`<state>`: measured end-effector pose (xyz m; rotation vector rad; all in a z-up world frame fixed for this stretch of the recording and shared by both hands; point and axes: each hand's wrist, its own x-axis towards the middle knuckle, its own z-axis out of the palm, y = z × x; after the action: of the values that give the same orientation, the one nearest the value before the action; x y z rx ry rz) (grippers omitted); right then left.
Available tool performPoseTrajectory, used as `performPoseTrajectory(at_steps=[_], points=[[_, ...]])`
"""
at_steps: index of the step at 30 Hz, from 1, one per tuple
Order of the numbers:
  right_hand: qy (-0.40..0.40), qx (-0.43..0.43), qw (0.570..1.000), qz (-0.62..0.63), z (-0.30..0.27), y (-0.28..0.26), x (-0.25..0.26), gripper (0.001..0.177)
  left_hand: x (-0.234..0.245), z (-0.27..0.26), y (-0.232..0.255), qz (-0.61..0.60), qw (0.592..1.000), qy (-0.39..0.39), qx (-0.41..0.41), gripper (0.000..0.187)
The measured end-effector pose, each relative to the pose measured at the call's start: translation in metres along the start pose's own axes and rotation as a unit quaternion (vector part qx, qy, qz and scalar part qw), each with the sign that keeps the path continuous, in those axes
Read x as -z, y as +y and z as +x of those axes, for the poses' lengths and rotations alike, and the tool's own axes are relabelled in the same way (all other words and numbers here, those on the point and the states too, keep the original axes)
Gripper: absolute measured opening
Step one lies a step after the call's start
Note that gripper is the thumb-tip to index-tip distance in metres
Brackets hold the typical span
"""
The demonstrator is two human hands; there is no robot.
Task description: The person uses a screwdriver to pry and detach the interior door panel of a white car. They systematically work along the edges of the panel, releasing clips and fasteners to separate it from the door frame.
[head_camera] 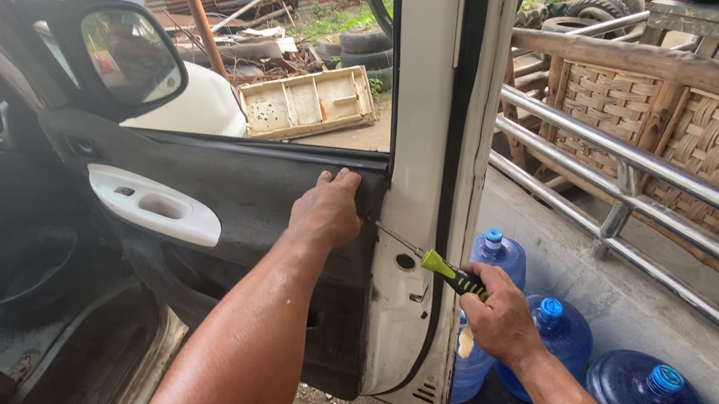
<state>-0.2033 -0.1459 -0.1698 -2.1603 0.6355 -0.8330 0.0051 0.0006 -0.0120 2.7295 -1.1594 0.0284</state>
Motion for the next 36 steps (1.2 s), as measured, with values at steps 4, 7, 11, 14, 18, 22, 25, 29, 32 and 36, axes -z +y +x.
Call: performPoseTrajectory(at_steps=[4, 7, 11, 14, 18, 22, 25, 29, 32, 36], points=[[0.01, 0.003, 1.0, -0.004, -0.001, 0.0, 0.004, 0.043, -0.004, 0.009, -0.002, 0.016, 1.0, -0.001, 0.002, 0.063], [0.017, 0.011, 1.0, -0.023, 0.001, 0.004, 0.009, 0.041, -0.001, 0.009, 0.001, 0.009, 0.999, -0.042, 0.029, 0.057], [0.013, 0.037, 0.998, -0.046, 0.009, 0.005, 0.012, 0.039, 0.003, 0.002, 0.002, 0.014, 0.999, -0.036, 0.021, 0.059], [0.009, 0.039, 0.998, -0.043, 0.013, 0.005, 0.014, 0.039, 0.003, 0.001, 0.0, 0.009, 0.999, -0.033, 0.02, 0.069], [-0.004, 0.037, 0.999, -0.024, 0.015, 0.005, 0.016, 0.039, -0.001, 0.002, -0.003, 0.001, 0.999, -0.024, 0.026, 0.074], [-0.005, 0.04, 0.999, -0.032, 0.013, 0.002, 0.018, 0.04, -0.002, 0.001, -0.001, -0.009, 0.998, -0.032, 0.048, 0.073], [-0.007, 0.031, 0.999, -0.022, 0.016, -0.001, 0.021, 0.041, 0.0, 0.0, 0.002, -0.013, 0.998, -0.031, 0.058, 0.075], [-0.051, -0.057, 0.997, -0.01, 0.018, -0.006, 0.029, 0.042, 0.0, -0.002, 0.003, -0.019, 0.998, -0.032, 0.057, 0.075], [-0.074, -0.09, 0.993, 0.007, 0.02, -0.009, 0.034, 0.04, 0.001, -0.002, 0.002, -0.02, 0.998, -0.033, 0.051, 0.075], [-0.088, -0.025, 0.995, 0.047, 0.02, -0.01, 0.035, 0.044, 0.0, -0.003, 0.001, -0.022, 0.998, -0.033, 0.048, 0.075]])
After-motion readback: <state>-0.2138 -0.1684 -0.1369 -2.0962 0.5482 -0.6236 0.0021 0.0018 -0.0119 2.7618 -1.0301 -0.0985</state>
